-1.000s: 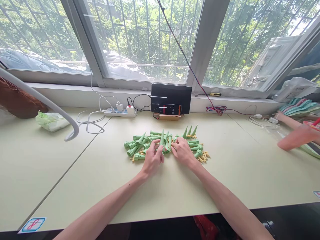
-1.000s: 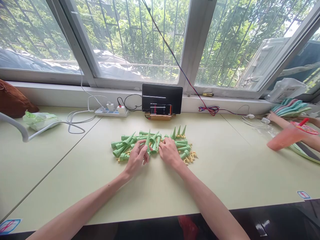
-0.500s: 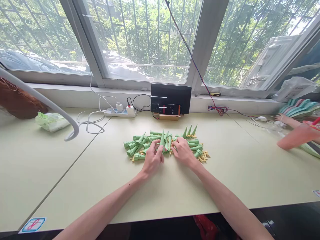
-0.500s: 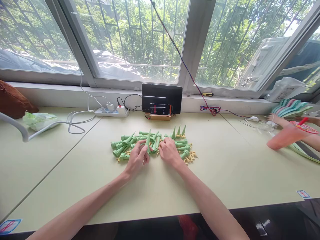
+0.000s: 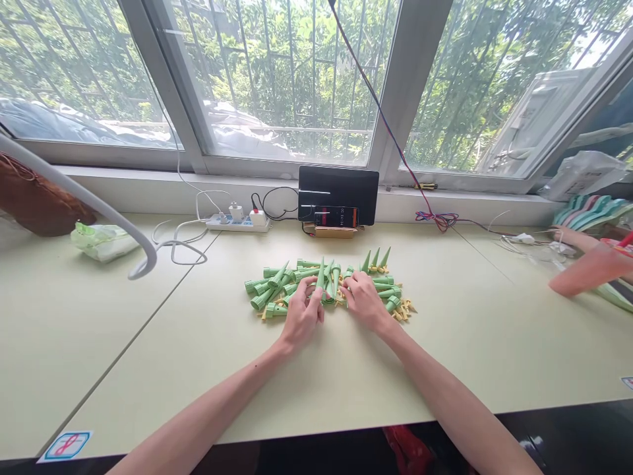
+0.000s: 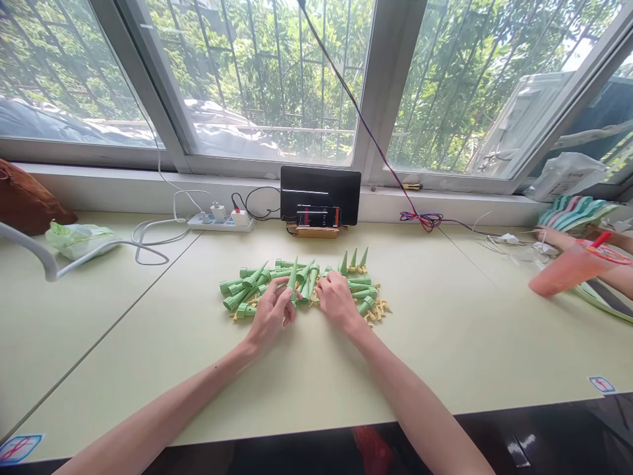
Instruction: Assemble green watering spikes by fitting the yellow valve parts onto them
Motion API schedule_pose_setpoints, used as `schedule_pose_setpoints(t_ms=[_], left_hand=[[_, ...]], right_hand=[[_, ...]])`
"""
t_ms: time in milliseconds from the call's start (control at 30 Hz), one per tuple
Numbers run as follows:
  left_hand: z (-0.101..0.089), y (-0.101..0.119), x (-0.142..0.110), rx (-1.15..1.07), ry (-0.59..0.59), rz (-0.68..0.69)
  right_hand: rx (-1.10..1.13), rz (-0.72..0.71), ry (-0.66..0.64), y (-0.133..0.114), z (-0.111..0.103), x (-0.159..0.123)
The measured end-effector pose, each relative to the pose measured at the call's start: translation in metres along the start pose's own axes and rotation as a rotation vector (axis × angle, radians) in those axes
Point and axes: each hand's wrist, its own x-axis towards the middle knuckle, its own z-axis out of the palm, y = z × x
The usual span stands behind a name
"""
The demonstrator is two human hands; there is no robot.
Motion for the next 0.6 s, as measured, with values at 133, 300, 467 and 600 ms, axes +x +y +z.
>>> schedule_pose_setpoints(t_ms=[133, 300, 467, 600], left_hand=[[0.0, 0.0, 0.0, -0.007, 0.001, -0.001], [-0.001, 0.0, 0.0, -0.042, -0.017, -0.012], [0.0, 0.005, -0.002, -0.125, -0.09, -0.036], [0.001, 0.01, -0.003, -0.176, -0.156, -0.068]], right_hand=[[0.06, 0.014, 0.074, -0.001, -0.002, 0.0], [0.157, 0.027, 0.184, -0.006, -0.005, -0.001], [0.295, -0.005, 0.25, -0.015, -0.007, -0.006], [0.388, -0.061, 0.288, -0.021, -0.006, -0.01]])
